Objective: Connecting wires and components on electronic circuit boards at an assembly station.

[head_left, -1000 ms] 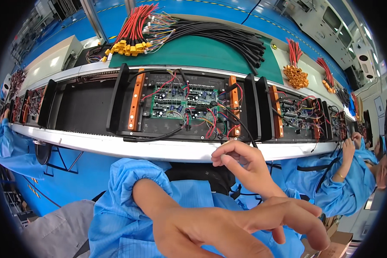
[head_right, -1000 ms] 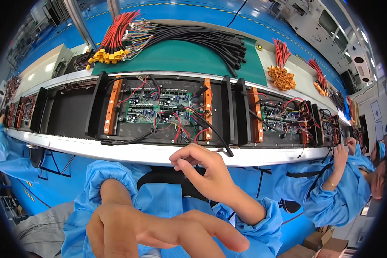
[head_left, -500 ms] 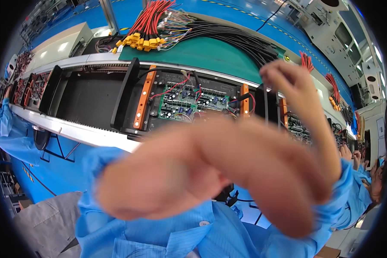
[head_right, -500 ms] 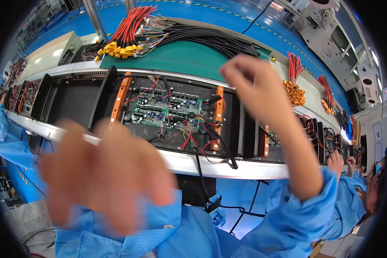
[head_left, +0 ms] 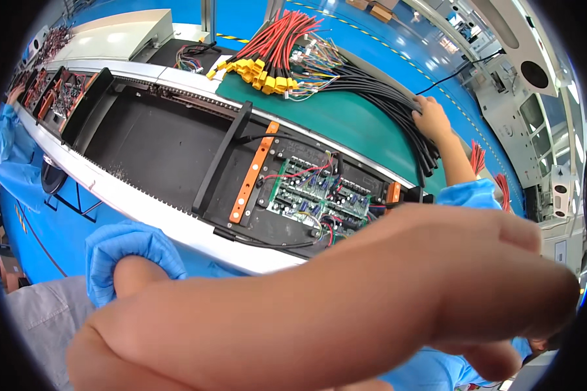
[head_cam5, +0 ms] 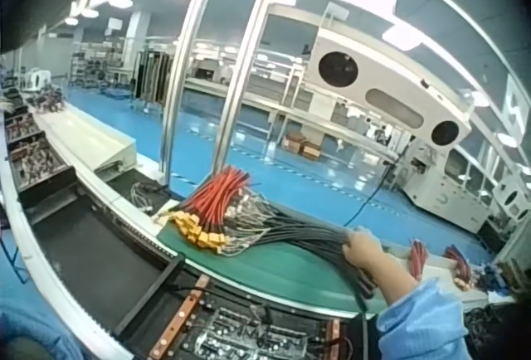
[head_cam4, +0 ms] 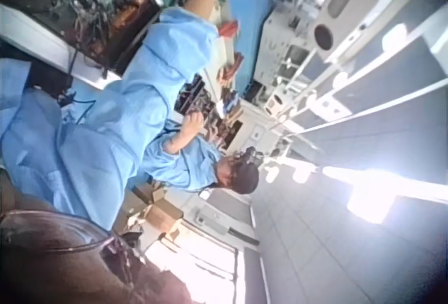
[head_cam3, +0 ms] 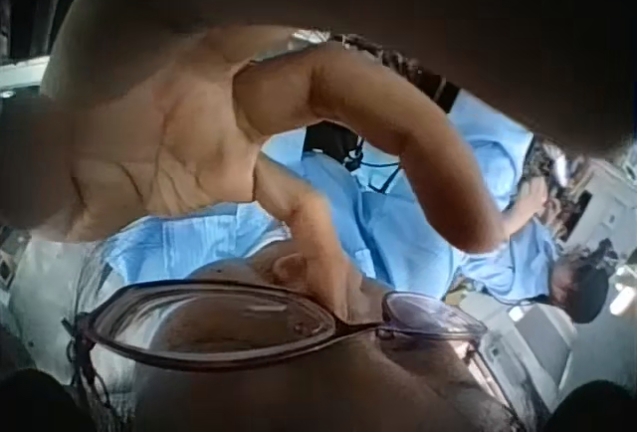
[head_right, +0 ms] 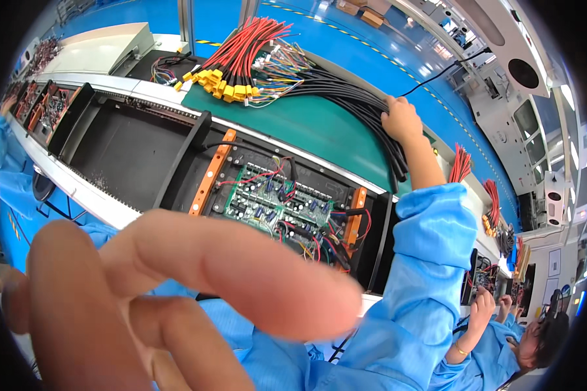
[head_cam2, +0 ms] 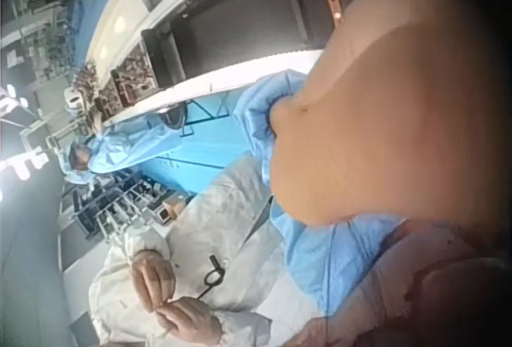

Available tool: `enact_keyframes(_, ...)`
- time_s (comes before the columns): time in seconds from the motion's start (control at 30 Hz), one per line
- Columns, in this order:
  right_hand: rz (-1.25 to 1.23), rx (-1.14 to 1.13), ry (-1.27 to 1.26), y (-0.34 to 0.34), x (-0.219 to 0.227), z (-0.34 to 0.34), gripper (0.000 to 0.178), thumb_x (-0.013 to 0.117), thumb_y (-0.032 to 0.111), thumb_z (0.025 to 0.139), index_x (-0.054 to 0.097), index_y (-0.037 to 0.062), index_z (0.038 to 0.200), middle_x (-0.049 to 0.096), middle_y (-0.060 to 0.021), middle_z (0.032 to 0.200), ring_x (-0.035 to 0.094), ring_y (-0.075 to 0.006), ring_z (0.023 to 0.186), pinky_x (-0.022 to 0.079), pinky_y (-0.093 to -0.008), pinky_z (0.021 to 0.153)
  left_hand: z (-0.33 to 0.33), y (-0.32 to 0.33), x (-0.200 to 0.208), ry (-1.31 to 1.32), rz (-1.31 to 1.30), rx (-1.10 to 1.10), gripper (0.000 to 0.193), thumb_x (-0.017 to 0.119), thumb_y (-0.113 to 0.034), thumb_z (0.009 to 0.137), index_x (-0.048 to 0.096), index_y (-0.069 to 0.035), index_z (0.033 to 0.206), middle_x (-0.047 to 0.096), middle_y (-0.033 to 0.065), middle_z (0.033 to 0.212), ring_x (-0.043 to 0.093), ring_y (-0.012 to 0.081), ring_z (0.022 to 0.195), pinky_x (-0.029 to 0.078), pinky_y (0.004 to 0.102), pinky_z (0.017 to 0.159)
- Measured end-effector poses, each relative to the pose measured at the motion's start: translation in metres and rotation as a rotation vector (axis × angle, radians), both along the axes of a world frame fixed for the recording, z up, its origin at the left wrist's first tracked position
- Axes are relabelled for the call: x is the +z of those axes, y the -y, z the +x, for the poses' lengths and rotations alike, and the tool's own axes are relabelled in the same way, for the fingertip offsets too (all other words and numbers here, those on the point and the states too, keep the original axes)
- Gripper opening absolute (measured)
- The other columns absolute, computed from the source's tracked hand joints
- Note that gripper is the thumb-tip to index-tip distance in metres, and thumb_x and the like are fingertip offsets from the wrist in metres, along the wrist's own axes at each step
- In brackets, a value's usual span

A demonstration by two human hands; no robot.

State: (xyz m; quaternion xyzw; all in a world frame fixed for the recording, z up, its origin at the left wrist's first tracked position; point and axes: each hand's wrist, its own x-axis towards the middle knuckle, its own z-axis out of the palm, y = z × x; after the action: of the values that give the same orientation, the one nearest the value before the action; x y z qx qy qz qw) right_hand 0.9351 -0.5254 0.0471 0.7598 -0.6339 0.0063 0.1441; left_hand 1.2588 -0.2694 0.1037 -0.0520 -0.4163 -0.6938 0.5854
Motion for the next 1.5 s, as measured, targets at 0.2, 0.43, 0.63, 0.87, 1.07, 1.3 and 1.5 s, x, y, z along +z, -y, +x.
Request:
enact_keyframes(0.2,-0.109,0.059,0.03,0.023,-0.035,-0.026,0.035,0.05,0.017,0.078,0.053,0.0125,0.113,0.055,-0.01,0.114,0.058,-0.0319,0.089,0.048,-0.0412,0.075,0.0,0.013,0.0,0.023,0.019,-0.025,0.019,0.032,-0.017,0.091,0.047,-0.008,0.1,0.048,0.0195,0.11,0.052,0.0339,0.096,0.04,0.0438,0.09)
enact_keyframes(0.43,-0.009,-0.051,-0.087,0.01,-0.021,-0.003,0.031,0.053,0.018,0.081,0.051,0.0165,0.112,0.058,-0.0084,0.102,0.058,-0.0314,0.084,0.047,-0.0408,0.071,-0.005,0.016,0.002,0.074,0.057,-0.054,0.021,0.035,-0.016,0.089,0.046,-0.006,0.104,0.045,0.0196,0.115,0.05,0.0333,0.1,0.039,0.043,0.091)
enact_keyframes(0.63,-0.089,-0.074,-0.201,-0.002,0.006,-0.003,0.023,0.051,0.023,0.084,0.056,0.0199,0.106,0.061,-0.0061,0.093,0.059,-0.0315,0.078,0.047,-0.0403,0.063,-0.014,0.016,0.005,0.138,0.088,-0.102,0.025,0.037,-0.014,0.088,0.046,-0.004,0.108,0.043,0.0197,0.119,0.048,0.0328,0.105,0.038,0.0423,0.093)
enact_keyframes(0.87,-0.135,-0.084,-0.259,-0.007,0.041,0.009,0.022,0.048,0.026,0.085,0.061,0.0207,0.103,0.065,-0.0055,0.086,0.061,-0.0307,0.072,0.048,-0.0396,0.059,-0.022,0.014,0.012,0.211,0.103,-0.161,0.03,0.039,-0.013,0.086,0.045,-0.002,0.113,0.041,0.0198,0.125,0.046,0.0322,0.109,0.036,0.0415,0.094)
enact_keyframes(1.07,-0.2,0.08,-0.064,-0.03,0.09,0.003,0.023,0.05,0.025,0.085,0.063,0.0183,0.103,0.066,-0.0045,0.08,0.059,-0.0265,0.065,0.046,-0.0361,0.058,-0.02,0.015,0.021,0.269,0.1,-0.199,0.035,0.041,-0.012,0.085,0.044,0.0,0.117,0.039,0.0199,0.129,0.044,0.0317,0.113,0.035,0.0408,0.095)
enact_keyframes(1.3,-0.324,0.227,0.185,-0.123,0.168,0.015,0.022,0.056,0.013,0.084,0.064,0.0102,0.103,0.062,-0.0043,0.069,0.045,-0.0133,0.052,0.038,-0.0272,0.051,-0.013,0.058,0.015,0.796,-0.811,0.822,0.047,0.043,-0.004,0.079,0.041,0.0,0.126,0.031,0.0196,0.136,0.036,0.031,0.123,0.03,0.0407,0.1)
enact_keyframes(1.5,-0.439,0.232,0.699,-0.231,0.182,0.025,0.026,0.052,0.005,0.086,0.06,0.0005,0.109,0.059,0.001,0.078,0.037,-0.0036,0.055,0.027,-0.0153,0.048,-0.037,0.079,0.031,0.894,-0.992,1.345,0.053,0.056,-0.014,0.078,0.036,0.003,0.124,0.04,0.0218,0.123,0.04,0.0335,0.113,0.032,0.046,0.091)
